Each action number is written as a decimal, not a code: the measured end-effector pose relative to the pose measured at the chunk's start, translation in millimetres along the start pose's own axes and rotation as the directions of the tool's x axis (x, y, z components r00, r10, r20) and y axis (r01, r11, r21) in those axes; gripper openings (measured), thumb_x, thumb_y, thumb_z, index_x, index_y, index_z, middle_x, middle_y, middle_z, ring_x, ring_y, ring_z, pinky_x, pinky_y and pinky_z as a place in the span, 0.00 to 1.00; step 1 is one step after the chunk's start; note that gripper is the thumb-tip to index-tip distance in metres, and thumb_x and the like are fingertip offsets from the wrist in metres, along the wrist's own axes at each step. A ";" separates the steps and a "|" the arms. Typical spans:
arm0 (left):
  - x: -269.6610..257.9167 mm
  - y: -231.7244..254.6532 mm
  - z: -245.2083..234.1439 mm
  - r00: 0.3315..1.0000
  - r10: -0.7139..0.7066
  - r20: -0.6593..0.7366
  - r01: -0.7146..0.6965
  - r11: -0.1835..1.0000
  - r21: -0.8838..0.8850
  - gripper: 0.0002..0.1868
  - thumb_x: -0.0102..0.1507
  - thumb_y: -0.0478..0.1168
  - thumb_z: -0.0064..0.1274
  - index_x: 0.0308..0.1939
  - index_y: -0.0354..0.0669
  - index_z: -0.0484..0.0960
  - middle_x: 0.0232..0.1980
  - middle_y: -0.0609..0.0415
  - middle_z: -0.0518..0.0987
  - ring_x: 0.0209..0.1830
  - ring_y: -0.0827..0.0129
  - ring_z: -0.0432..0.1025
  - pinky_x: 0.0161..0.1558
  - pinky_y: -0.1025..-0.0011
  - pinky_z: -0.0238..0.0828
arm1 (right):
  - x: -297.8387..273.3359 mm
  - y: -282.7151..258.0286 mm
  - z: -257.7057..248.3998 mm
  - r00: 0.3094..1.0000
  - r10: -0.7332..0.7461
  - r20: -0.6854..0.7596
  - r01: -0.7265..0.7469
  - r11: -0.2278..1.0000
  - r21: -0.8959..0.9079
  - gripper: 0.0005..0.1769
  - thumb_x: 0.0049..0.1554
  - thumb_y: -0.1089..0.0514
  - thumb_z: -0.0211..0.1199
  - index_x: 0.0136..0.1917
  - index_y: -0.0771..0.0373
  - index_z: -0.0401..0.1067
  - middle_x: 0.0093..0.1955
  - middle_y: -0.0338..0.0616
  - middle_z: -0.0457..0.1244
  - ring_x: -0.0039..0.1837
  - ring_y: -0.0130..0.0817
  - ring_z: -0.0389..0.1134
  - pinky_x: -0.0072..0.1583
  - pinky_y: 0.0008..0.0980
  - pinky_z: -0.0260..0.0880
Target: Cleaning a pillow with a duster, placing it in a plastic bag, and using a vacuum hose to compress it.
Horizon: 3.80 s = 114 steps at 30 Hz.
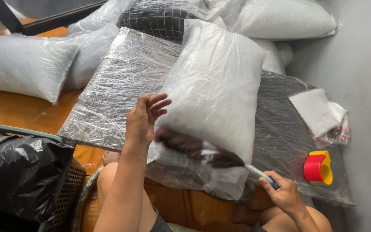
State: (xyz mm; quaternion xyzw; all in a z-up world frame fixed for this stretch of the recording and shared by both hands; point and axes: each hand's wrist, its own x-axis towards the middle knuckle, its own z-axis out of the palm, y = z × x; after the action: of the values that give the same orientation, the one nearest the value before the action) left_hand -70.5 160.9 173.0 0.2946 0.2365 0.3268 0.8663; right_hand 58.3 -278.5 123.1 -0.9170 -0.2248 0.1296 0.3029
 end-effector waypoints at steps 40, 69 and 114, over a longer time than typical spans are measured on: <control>53.9 -30.9 -11.9 0.996 0.063 0.064 -0.074 0.184 0.980 0.57 0.62 0.79 0.45 0.74 0.31 0.61 0.73 0.28 0.61 0.75 0.38 0.56 0.72 0.42 0.53 | 162.0 154.2 6.5 0.871 0.385 -0.306 -0.468 0.840 -0.275 0.29 0.64 0.49 0.47 0.72 0.70 0.62 0.61 0.72 0.64 0.65 0.71 0.66 0.65 0.62 0.64; 54.2 -125.7 34.0 0.999 0.020 -0.026 0.020 0.269 0.963 0.42 0.60 0.73 0.56 0.55 0.38 0.71 0.50 0.30 0.79 0.58 0.38 0.73 0.58 0.45 0.69 | 118.7 -46.4 17.1 0.885 0.466 -0.017 -0.251 0.507 0.825 0.26 0.52 0.37 0.74 0.51 0.55 0.69 0.35 0.42 0.65 0.37 0.33 0.67 0.39 0.31 0.68; -42.9 -199.4 34.8 0.966 -0.243 0.085 0.152 0.805 0.573 0.45 0.66 0.63 0.50 0.74 0.36 0.53 0.74 0.35 0.60 0.75 0.47 0.57 0.74 0.48 0.50 | 32.0 -165.5 23.6 0.591 -0.694 -0.411 0.658 0.709 -0.252 0.65 0.55 0.52 0.74 0.83 0.63 0.26 0.66 0.57 0.54 0.60 0.44 0.61 0.63 0.39 0.68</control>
State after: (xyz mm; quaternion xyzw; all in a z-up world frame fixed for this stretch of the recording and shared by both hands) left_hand 6.6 -3.9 74.6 0.5343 0.2838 0.1269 0.7860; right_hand 21.9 -132.6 203.0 -0.7749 -0.4785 -0.2331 0.3409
